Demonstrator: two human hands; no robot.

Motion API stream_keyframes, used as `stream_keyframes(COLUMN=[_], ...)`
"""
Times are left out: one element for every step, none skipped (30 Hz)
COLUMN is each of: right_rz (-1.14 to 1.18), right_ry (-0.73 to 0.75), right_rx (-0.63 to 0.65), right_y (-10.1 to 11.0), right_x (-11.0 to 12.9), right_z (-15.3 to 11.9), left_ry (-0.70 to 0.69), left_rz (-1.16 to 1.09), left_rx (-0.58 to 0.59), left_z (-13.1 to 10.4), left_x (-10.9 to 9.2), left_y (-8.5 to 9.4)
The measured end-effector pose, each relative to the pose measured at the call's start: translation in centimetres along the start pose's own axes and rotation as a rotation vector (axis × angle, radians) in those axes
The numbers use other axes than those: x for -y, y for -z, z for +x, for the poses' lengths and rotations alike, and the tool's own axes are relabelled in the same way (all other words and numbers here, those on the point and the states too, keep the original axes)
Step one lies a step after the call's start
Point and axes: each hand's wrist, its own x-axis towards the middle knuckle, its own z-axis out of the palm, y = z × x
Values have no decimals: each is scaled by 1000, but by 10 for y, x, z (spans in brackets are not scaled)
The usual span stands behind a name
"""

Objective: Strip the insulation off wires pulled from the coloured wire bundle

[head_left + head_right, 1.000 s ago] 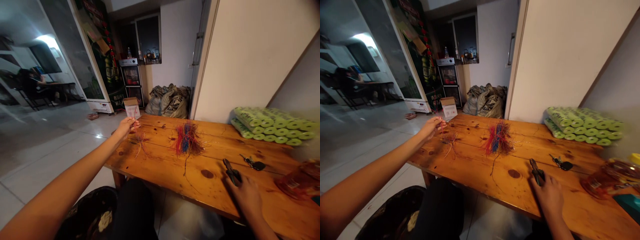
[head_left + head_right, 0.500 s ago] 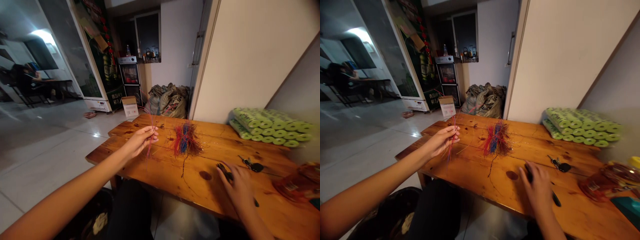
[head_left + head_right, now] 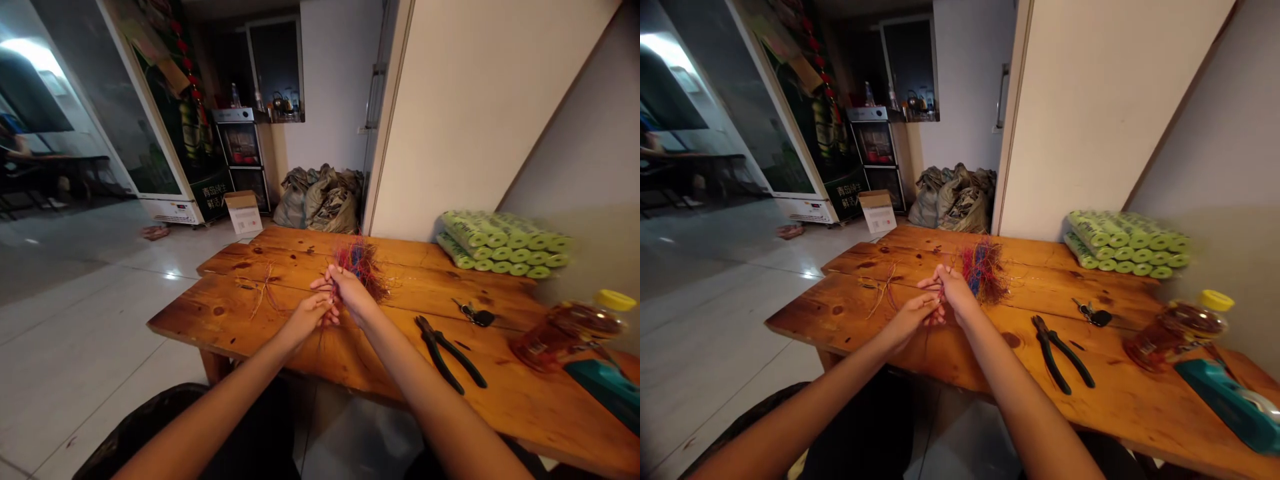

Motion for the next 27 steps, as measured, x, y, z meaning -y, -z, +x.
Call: stream_keyframes(right_rz=[31,58,83,112,146,183,221,259,290,310,326,340,353,367,379,389,398,404,411,420,432,446,464,485,507,528,546], right_ry=[-1,0,1,2,4,6,8,10,15,23,33,44,59,72,84,93,102,109,116,121,124,123,119,109,93,70,41], right_rx=[1,4,13,27,42,56,66,74,74,65,53,39,22,9,1,2,7,16,28,38,43,45,46,47,51,60,76], right_y=[3,7,10,13,16,19,21,24,26,28,30,32,34,36,38,41,44,47,50,53,56,57,58,59,58,58,58], right_x=[1,2,3,5,6,8,9,10,11,12,13,14,16,19,22,26,31,37,43,48,53,57,60,62,62,62,61], right_z=[-2,-4,-6,-7,-9,-9,-10,-10,-9,-9,-8,-7,-6,-6,-7,-9,-11,-15,-18,-22,-25,-29,-31,-34,-36,-39,-42], left_ry=[11,10,0,-12,-21,-24,-20,-9,5,14,12,-1,-22,-43,-57,-61,-60,-65,-83,-111,-141,-171,-176,-170,-163,-147,-123], left_rz=[3,12,29,54,87,123,162,200,237,277,321,369,419,465,506,543,580,622,677,755,847,937,1044,1088,1112,1143,1174], left_rx=[12,25,41,63,87,110,130,145,152,146,127,96,57,20,-6,-22,-30,-39,-61,-94,-129,-166,-179,-180,-179,-176,-171], left_z=[-4,-9,-14,-19,-25,-31,-36,-40,-44,-46,-48,-48,-47,-46,-45,-43,-42,-40,-37,-32,-26,-19,-9,1,13,24,35], left_x=[5,10,15,18,21,23,25,27,29,32,36,41,46,51,56,60,64,65,66,66,64,62,60,59,58,58,58], left_y=[0,0,0,0,0,1,2,4,6,9,13,17,21,26,30,34,37,38,38,36,31,24,15,5,-7,-18,-29])
